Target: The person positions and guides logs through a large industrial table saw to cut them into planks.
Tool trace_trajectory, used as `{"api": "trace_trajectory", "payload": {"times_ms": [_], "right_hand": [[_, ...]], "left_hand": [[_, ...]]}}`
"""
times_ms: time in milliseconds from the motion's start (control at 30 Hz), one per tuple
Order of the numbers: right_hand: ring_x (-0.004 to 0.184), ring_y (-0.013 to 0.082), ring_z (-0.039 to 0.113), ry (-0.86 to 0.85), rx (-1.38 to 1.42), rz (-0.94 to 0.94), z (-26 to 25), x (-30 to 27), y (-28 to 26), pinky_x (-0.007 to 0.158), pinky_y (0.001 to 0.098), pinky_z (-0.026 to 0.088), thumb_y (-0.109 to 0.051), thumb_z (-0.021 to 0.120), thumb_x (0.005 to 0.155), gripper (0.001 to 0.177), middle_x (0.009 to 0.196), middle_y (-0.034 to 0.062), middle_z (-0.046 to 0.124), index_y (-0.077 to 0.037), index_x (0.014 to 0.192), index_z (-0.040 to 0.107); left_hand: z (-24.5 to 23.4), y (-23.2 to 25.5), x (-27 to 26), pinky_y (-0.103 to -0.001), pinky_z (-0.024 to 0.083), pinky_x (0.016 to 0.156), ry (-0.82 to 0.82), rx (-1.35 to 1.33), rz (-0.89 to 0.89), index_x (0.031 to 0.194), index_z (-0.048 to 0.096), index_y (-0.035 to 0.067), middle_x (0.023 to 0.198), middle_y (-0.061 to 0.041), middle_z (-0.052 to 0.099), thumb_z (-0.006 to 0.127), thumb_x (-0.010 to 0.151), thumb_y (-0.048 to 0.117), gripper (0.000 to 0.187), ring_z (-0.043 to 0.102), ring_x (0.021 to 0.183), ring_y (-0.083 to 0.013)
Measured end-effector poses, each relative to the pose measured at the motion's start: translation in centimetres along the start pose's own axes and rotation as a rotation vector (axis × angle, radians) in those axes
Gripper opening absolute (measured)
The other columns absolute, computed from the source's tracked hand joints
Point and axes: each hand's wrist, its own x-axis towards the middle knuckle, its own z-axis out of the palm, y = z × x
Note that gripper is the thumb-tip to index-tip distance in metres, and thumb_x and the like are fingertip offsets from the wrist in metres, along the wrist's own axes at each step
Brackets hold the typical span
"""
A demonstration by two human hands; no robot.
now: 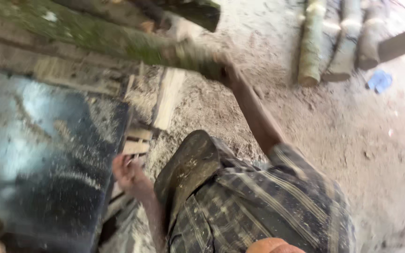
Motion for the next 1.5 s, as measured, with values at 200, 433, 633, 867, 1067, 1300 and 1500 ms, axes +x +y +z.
{"api": "trace_trajectory", "payload": {"times_ms": [200,433,633,867,1067,1300,1500], "right_hand": [[0.134,0.0299,0.056,-0.388,0.168,0.353,5.4,-6.2,9.8,0.103,0.0584,0.055,-0.071,0.059,0.1,0.097,0.164,0.014,0.043,0.001,0.16,0.034],[0.157,0.0385,0.031,-0.838,-0.433,0.369,13.4,0.2,12.4,0.122,0.0514,0.034,-0.088,0.063,0.079,0.124,0.173,0.0173,0.027,-0.011,0.169,0.028],[0.132,0.0465,0.05,-1.095,0.093,0.48,22.8,-0.3,12.4,0.101,0.065,0.045,-0.074,0.078,0.075,0.121,0.154,0.0308,0.045,0.001,0.159,0.034],[0.144,0.0313,0.049,-0.885,-0.747,0.169,31.8,-9.4,-6.1,0.118,0.0553,0.043,-0.068,0.071,0.094,0.119,0.165,0.0259,0.041,0.001,0.169,0.01],[0.108,0.0418,0.078,-0.848,-0.958,0.392,33.3,-9.1,-7.1,0.108,0.0515,0.06,-0.081,0.052,0.086,0.113,0.139,0.03,0.069,-0.006,0.169,0.044],[0.134,0.0311,0.06,-1.22,0.6,0.704,33.5,-4.1,6.6,0.11,0.0513,0.054,-0.068,0.069,0.093,0.1,0.15,0.0209,0.054,-0.004,0.163,0.038],[0.127,0.0413,0.061,-0.889,0.106,0.51,29.9,-3.3,1.5,0.096,0.0576,0.061,-0.064,0.069,0.091,0.101,0.146,0.0327,0.05,0.0,0.16,0.034]], "left_hand": [[2.6,-3.3,0.4,-0.057,0.04,0.116,-0.226,0.343,-0.384,0.162,0.013,0.006,0.169,-0.022,0.025,0.07,0.089,0.053,0.105,0.036,0.15,-0.0383],[2.8,-5.9,-0.5,-0.059,0.025,0.128,-0.067,0.021,-0.48,0.166,0.003,-0.001,0.171,-0.027,0.027,0.081,0.08,0.06,0.131,0.031,0.157,-0.0418],[5.6,-0.9,-2.7,-0.061,0.051,0.11,-0.001,-0.132,-0.66,0.16,-0.018,0.014,0.162,-0.017,0.025,0.087,0.05,0.059,0.159,0.055,0.135,-0.0416],[3.1,-3.2,-5.1,-0.053,0.055,0.11,-0.07,-0.295,-0.617,0.162,0.03,0.006,0.151,-0.021,0.058,0.085,0.077,0.053,0.112,0.065,0.131,-0.0343],[-3.3,-2.2,-5.4,-0.055,0.061,0.103,-0.157,-0.765,-0.555,0.162,0.031,-0.004,0.147,-0.028,0.056,0.08,0.089,0.053,0.105,0.067,0.124,-0.0339],[-3.2,5.8,-4.4,-0.059,0.045,0.113,0.052,0.11,-0.498,0.167,0.011,0.009,0.166,-0.027,0.031,0.076,0.077,0.07,0.127,0.047,0.14,-0.0435],[5.6,6.0,-5.1,-0.077,0.018,0.119,-0.199,0.689,-0.042,0.168,0.005,0.013,0.171,-0.032,-0.009,0.079,0.071,0.08,0.139,0.001,0.159,-0.0545]]}}
